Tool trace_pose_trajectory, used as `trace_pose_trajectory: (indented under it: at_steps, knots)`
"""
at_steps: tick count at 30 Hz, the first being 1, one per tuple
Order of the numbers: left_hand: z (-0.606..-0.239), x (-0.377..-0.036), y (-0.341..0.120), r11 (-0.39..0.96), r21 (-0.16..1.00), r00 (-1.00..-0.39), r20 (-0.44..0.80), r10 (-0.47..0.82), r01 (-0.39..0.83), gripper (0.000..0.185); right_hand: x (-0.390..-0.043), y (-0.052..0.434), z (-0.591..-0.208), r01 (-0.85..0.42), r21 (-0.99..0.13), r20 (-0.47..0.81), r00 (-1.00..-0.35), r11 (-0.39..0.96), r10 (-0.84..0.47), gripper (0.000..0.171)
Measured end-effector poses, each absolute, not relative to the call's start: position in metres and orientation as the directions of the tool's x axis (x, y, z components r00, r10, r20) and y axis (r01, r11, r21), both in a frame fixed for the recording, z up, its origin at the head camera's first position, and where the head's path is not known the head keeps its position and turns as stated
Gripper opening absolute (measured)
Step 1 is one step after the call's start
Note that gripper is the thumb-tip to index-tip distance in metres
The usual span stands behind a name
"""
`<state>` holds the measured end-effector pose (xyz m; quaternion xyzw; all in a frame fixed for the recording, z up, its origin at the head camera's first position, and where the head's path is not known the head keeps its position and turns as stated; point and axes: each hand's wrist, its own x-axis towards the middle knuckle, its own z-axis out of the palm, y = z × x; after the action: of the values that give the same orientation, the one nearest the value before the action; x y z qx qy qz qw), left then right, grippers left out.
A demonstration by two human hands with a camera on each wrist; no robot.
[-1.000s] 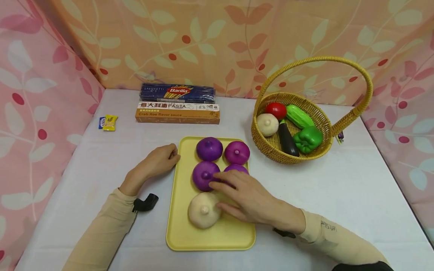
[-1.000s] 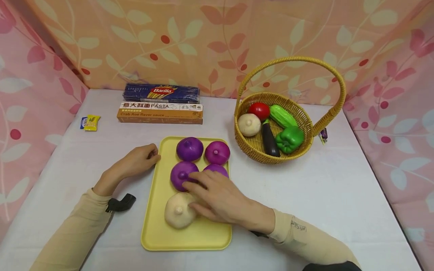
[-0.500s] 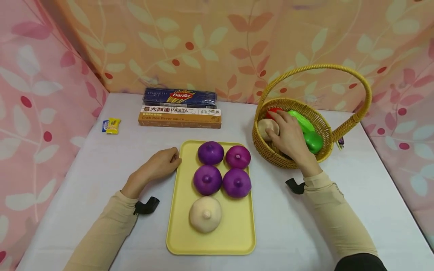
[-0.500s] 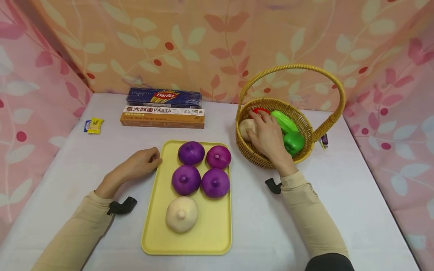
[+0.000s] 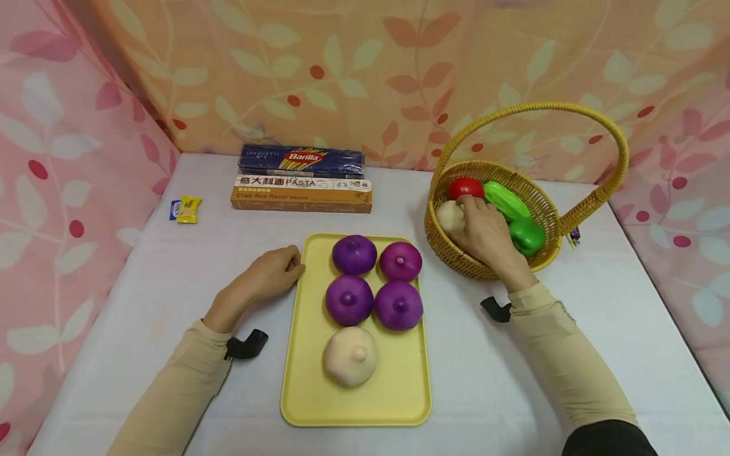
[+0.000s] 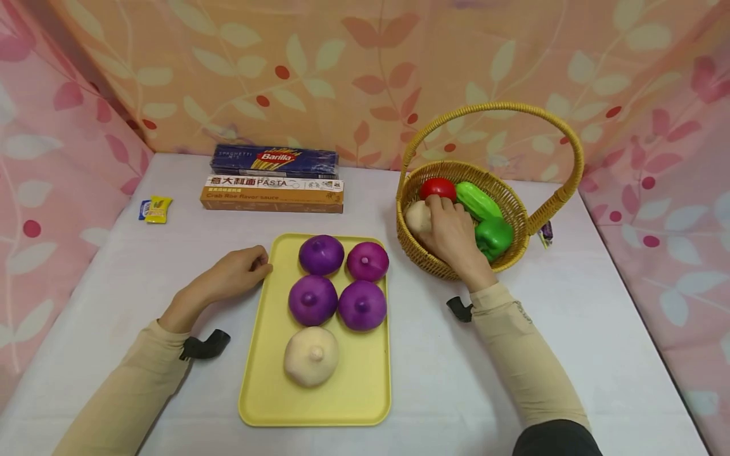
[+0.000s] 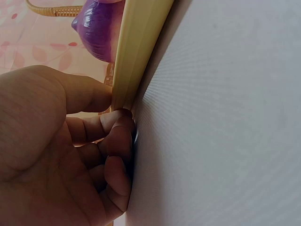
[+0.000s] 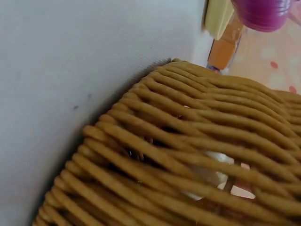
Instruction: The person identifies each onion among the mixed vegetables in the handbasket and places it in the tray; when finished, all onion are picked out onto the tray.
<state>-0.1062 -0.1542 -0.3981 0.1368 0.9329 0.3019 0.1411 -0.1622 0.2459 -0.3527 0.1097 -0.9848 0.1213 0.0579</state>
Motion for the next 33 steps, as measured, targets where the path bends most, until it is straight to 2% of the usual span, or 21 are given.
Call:
trace_pose_trajectory:
  at_steps: [3, 6, 9, 12, 18, 21, 25, 29, 33]
  knots:
    - [-0.399, -0.106, -0.153, 0.779, 0.603, -0.92, -0.182, 0.347, 0.174, 0.013, -0.154, 0.249, -0.347, -0.205, -0.268, 0.192, -0.969, 0.941, -0.157, 0.06]
    - [-0.399, -0.107, -0.153, 0.778, 0.601, -0.92, -0.175, 0.35, 0.181, 0.013, -0.139, 0.25, -0.334, -0.245, -0.318, 0.289, -0.945, 0.916, -0.152, 0.063]
    - [-0.396, -0.108, -0.153, 0.781, 0.598, -0.922, -0.176, 0.345, 0.179, 0.013, -0.116, 0.243, -0.321, -0.375, -0.341, 0.375, -0.895, 0.862, -0.241, 0.064]
    - [-0.395, -0.109, -0.154, 0.785, 0.594, -0.923, -0.176, 0.342, 0.178, 0.013, -0.09, 0.232, -0.313, -0.561, -0.317, 0.416, -0.807, 0.765, -0.419, 0.066]
    - [-0.395, -0.11, -0.155, 0.788, 0.589, -0.926, -0.169, 0.339, 0.181, 0.013, -0.043, 0.205, -0.311, -0.798, -0.262, 0.337, -0.603, 0.543, -0.724, 0.066]
    - [-0.395, -0.109, -0.155, 0.79, 0.587, -0.926, -0.171, 0.336, 0.178, 0.013, -0.026, 0.196, -0.315, -0.865, -0.237, 0.288, -0.497, 0.441, -0.819, 0.067]
    - [-0.395, -0.109, -0.155, 0.79, 0.587, -0.928, -0.168, 0.334, 0.177, 0.013, -0.013, 0.187, -0.324, -0.917, -0.177, 0.234, -0.393, 0.359, -0.889, 0.071]
    - [-0.395, -0.108, -0.155, 0.788, 0.59, -0.926, -0.169, 0.336, 0.178, 0.013, -0.009, 0.183, -0.334, -0.934, -0.112, 0.191, -0.356, 0.34, -0.915, 0.071]
    - [-0.396, -0.107, -0.155, 0.788, 0.589, -0.925, -0.172, 0.338, 0.178, 0.013, -0.008, 0.181, -0.343, -0.935, -0.099, 0.149, -0.353, 0.341, -0.924, 0.072]
